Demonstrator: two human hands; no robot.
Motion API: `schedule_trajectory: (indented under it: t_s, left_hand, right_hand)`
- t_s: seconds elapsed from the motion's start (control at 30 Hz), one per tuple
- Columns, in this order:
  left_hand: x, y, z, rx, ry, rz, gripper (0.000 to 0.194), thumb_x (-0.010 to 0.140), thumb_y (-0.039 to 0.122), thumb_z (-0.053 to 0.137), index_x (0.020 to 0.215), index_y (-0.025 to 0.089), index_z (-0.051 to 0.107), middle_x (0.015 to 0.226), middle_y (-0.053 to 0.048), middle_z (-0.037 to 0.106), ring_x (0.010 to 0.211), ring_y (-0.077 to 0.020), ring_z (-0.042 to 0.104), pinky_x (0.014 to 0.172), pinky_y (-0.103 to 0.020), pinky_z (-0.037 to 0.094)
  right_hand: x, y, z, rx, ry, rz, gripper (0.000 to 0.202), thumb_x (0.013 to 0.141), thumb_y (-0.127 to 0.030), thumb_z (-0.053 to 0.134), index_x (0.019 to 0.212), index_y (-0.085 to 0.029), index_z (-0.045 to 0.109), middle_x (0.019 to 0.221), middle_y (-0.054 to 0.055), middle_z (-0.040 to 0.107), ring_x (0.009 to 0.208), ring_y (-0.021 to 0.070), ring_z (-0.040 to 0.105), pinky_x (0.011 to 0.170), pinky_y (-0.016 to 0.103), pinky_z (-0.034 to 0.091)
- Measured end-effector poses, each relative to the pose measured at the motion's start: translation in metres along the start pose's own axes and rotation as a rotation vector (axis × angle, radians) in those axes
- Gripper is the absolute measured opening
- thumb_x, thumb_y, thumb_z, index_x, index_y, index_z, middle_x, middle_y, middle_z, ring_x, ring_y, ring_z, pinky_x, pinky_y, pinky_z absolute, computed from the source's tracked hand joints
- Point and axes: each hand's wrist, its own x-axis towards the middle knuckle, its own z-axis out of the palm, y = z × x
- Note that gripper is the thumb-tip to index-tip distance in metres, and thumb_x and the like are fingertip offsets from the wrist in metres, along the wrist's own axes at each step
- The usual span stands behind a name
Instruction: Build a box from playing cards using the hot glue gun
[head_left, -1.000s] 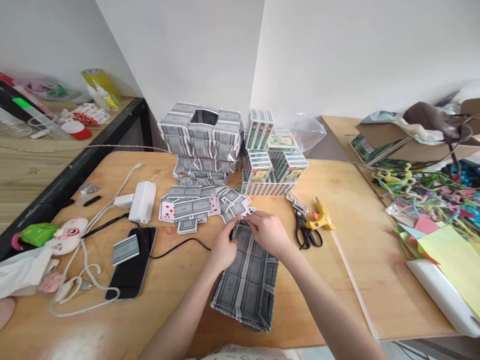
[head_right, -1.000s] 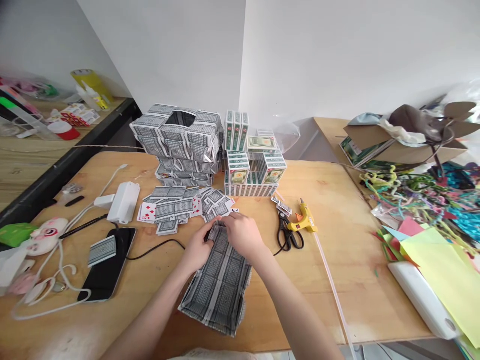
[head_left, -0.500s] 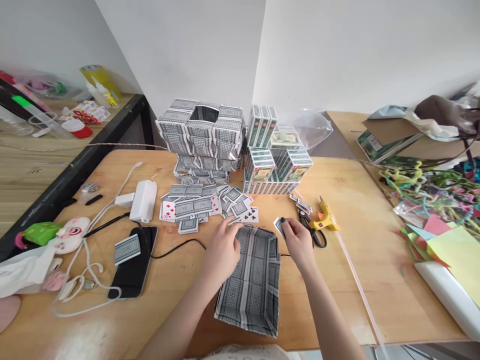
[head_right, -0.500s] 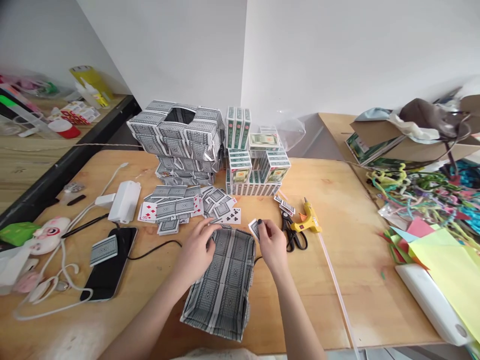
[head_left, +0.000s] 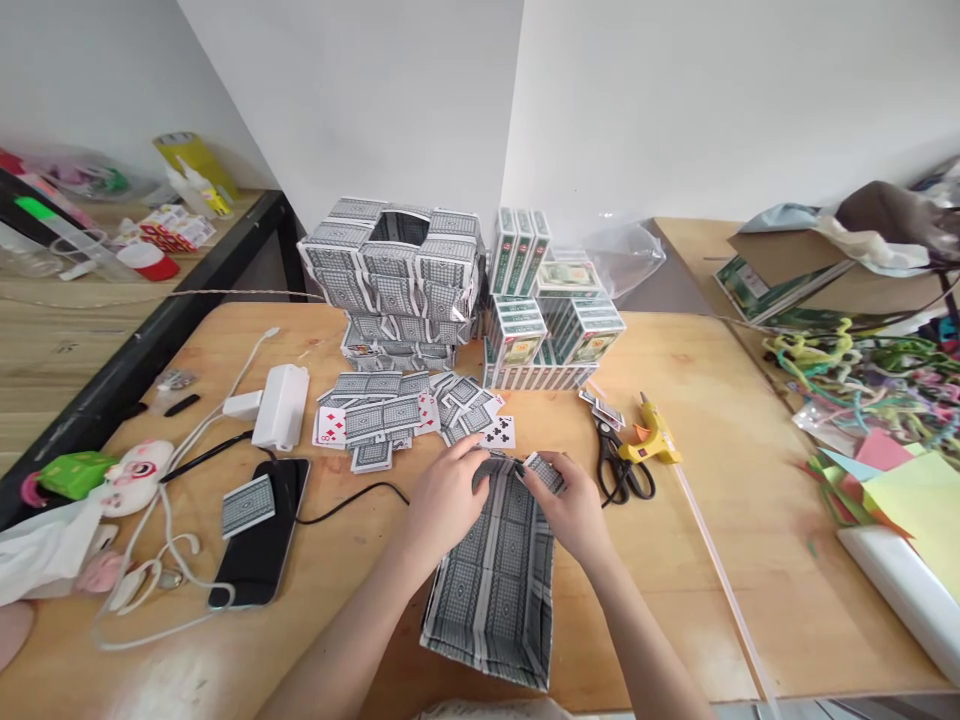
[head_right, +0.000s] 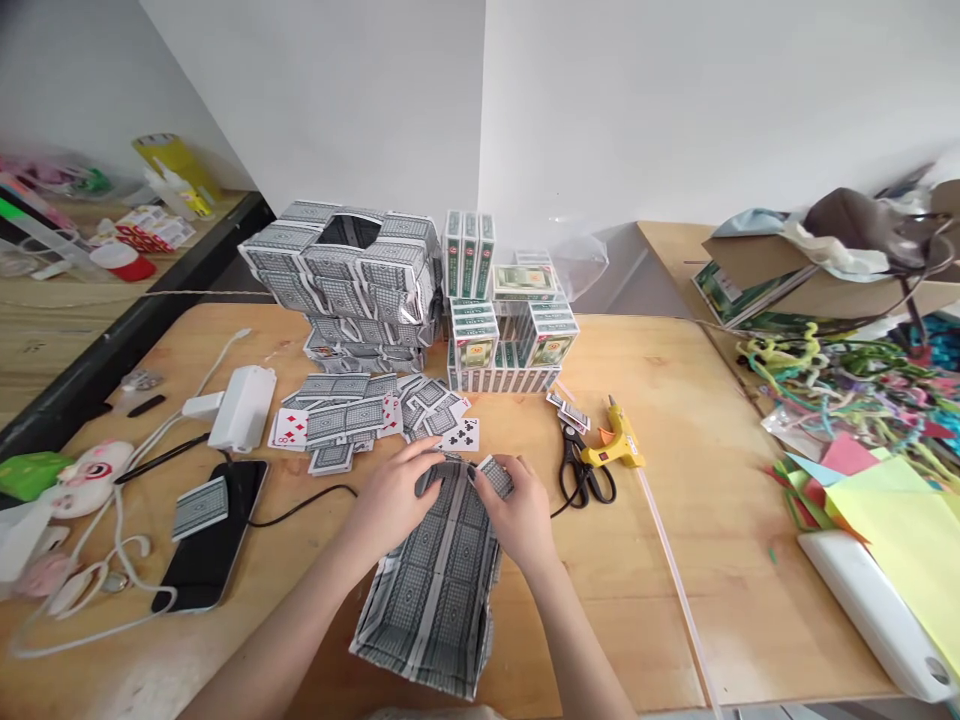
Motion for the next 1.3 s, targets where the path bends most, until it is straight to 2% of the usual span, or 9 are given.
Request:
schedule_trajectory:
  t_s: [0.1,0.4,0.63,0.73,0.87,1.13,1.3]
  left_hand:
    - [0.001,0.000,0.001,-0.032,-0.001,0.010,0.024,0.076,0.012,0.050,0.096,0.020,0.061,0.120,-0.004,0.055,0.106,-0.0225,0.054,0.091,-0.036,0.045]
    - [0.008,0.003,0.003,0.028,-0.014,0.091,0.015,0.077,0.013,0.049,0.087,0.019,0.060,0.119,-0.007,0.055,0.108,-0.0240,0.052,0.092,-0.039,0.041]
    - [0.012,0.010,0.003,0.199,-0.011,0.167,0.017,0.081,0.009,0.046,0.082,0.017,0.060,0.101,-0.008,0.062,0.101,-0.0244,0.054,0.087,-0.041,0.042]
    - [0.013,0.009,0.006,0.142,0.066,0.115,0.015,0.079,0.010,0.050,0.074,0.018,0.062,0.098,-0.007,0.064,0.098,-0.0233,0.056,0.087,-0.040,0.042]
    - [0.013,0.005,0.012,0.030,0.119,-0.038,0.012,0.076,0.010,0.055,0.077,0.018,0.063,0.089,-0.004,0.066,0.082,-0.0182,0.061,0.074,-0.031,0.047]
    - [0.012,0.004,0.013,0.018,0.107,0.048,0.019,0.082,0.015,0.049,0.081,0.020,0.067,0.095,-0.004,0.067,0.088,-0.0182,0.060,0.079,-0.032,0.047]
    - [0.013,0.004,0.008,0.052,0.045,0.073,0.019,0.083,0.016,0.048,0.083,0.020,0.067,0.095,-0.002,0.066,0.086,-0.0177,0.060,0.077,-0.030,0.047]
  right_hand:
    - [0.000,-0.001,0.001,-0.023,-0.003,-0.008,0.030,0.076,-0.044,0.053,0.090,-0.017,0.061,0.083,0.007,0.062,0.077,0.0207,0.058,0.070,0.031,0.043]
    - [0.001,0.000,0.003,-0.027,-0.029,-0.017,0.031,0.076,-0.044,0.053,0.090,-0.018,0.060,0.081,0.007,0.059,0.075,0.0213,0.057,0.070,0.032,0.043]
    - [0.002,-0.001,0.003,-0.041,-0.035,0.011,0.026,0.076,-0.041,0.054,0.087,-0.018,0.060,0.081,0.006,0.059,0.077,0.0211,0.058,0.071,0.032,0.043]
    - [0.001,0.000,0.001,-0.010,-0.037,0.026,0.025,0.077,-0.040,0.053,0.087,-0.019,0.060,0.082,0.006,0.061,0.079,0.0212,0.058,0.072,0.032,0.042]
    - [0.000,0.001,-0.001,0.020,-0.039,0.038,0.026,0.078,-0.040,0.050,0.087,-0.019,0.061,0.084,0.006,0.063,0.081,0.0210,0.058,0.072,0.031,0.043]
    - [0.001,0.002,0.001,0.030,-0.043,0.061,0.028,0.077,-0.043,0.050,0.087,-0.018,0.061,0.084,0.008,0.064,0.081,0.0225,0.058,0.073,0.033,0.043]
    - [0.001,0.000,0.001,0.034,-0.043,0.080,0.026,0.077,-0.039,0.050,0.088,-0.019,0.060,0.086,0.007,0.064,0.083,0.0219,0.057,0.076,0.033,0.042]
